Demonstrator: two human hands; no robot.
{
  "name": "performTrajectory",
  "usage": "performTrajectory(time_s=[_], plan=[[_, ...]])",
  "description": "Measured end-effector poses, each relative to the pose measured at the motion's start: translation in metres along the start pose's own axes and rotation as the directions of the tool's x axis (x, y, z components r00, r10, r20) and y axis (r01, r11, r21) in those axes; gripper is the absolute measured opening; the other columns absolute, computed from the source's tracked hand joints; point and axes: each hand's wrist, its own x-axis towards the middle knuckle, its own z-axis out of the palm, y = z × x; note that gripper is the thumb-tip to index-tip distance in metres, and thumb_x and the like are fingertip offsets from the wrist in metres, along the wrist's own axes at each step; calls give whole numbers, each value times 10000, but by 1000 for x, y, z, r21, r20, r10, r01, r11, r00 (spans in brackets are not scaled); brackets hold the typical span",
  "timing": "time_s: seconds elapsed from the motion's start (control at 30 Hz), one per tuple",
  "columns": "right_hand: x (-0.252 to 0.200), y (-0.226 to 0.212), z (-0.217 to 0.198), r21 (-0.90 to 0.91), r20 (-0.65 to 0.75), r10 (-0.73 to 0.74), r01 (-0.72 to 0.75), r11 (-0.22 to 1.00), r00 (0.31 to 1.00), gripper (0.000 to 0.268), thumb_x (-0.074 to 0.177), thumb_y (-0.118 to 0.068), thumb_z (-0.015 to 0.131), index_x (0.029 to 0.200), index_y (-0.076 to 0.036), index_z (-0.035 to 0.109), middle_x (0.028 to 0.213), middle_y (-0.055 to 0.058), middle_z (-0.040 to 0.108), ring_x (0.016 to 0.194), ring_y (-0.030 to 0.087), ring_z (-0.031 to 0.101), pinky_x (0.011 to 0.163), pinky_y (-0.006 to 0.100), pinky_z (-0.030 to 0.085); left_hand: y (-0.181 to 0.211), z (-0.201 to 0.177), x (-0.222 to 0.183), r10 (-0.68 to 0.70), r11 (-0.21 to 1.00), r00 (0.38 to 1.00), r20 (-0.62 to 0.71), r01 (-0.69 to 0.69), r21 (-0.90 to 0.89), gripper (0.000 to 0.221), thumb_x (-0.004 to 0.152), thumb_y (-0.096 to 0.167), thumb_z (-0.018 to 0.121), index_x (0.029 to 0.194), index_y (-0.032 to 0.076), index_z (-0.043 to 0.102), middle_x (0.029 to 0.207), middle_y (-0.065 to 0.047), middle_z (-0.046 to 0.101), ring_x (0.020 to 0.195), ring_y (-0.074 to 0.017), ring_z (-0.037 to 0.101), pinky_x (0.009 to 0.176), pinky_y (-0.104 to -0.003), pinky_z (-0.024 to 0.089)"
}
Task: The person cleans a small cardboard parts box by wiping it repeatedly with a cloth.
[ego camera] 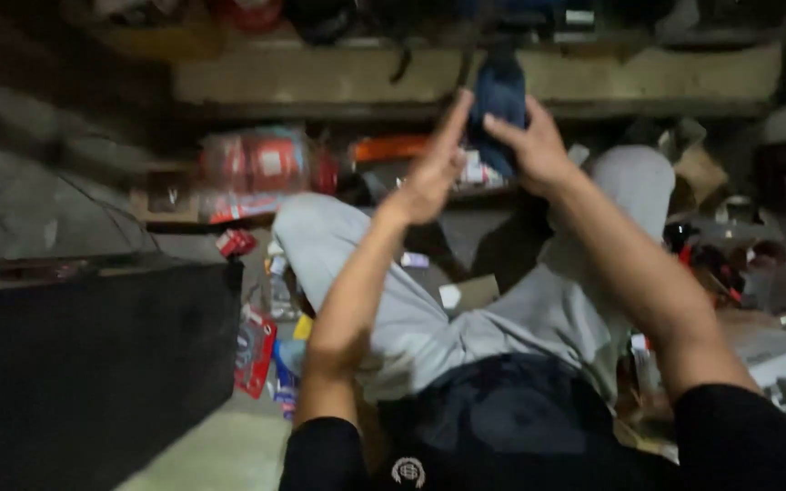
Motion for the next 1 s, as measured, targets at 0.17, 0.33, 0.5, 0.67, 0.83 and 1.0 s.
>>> performTrajectory(time_s=[0.17, 0.33, 0.5, 0.67, 0.83, 1.0], plan=[[31, -40, -26, -65, 38, -15, 17, 998, 999, 575, 909, -185, 827, 1393, -80, 535, 1159, 62, 709, 1033, 189, 682, 931, 364, 581, 59, -58, -78, -74, 976, 881, -467, 160, 148, 475, 952, 138, 740, 1389, 45, 579, 1433, -113, 606, 1345, -246, 587, 1184, -406, 475], [93, -5, -70, -851, 186, -2, 162, 500, 982, 657, 808, -412, 898, 1330, -80, 675, 1275, 194, 679, 1128, 346, 631, 909, 423, 498, 3, -49, -282, -275, 851, 174, -945, 501, -155, 145, 1031, 94, 647, 1145, 21, 596, 1041, -85, 644, 813, -171, 575, 704, -315, 470], [127, 178, -142, -954, 52, 264, -30, 299, 963, 665, 805, -566, 827, 1154, -8, 735, 1224, 285, 670, 1126, 420, 646, 944, 477, 501, -46, 60, -501, -841, 498, 319, -437, 772, -395, 525, 962, 223, 635, 1414, -2, 491, 1428, -121, 557, 1291, -240, 529, 1081, -376, 424], [150, 283, -138, -938, 18, 323, -96, 332, 946, 671, 889, -636, 709, 1146, -19, 763, 1219, 265, 707, 1150, 415, 662, 974, 485, 518, 14, 68, -468, -877, 463, 321, -357, 760, -455, 673, 975, 296, 612, 1532, 33, 341, 1550, -93, 432, 1395, -230, 436, 1145, -377, 354], [108, 273, -121, -754, -107, 429, -354, 553, 897, 688, 736, -592, 761, 1193, -78, 741, 1191, 167, 733, 1102, 347, 695, 956, 436, 539, 42, 69, -443, -884, 409, 239, -402, 813, -415, 642, 962, 279, 625, 1499, 32, 374, 1499, -98, 463, 1348, -232, 461, 1115, -378, 373], [115, 353, -123, -698, -87, 322, -288, 655, 943, 840, 703, -591, 874, 1269, -18, 637, 1264, 223, 668, 1138, 401, 635, 933, 481, 503, 53, 59, -406, -845, 406, 189, -500, 836, -369, 611, 949, 262, 638, 1466, 32, 408, 1449, -103, 494, 1302, -233, 485, 1084, -378, 392]])
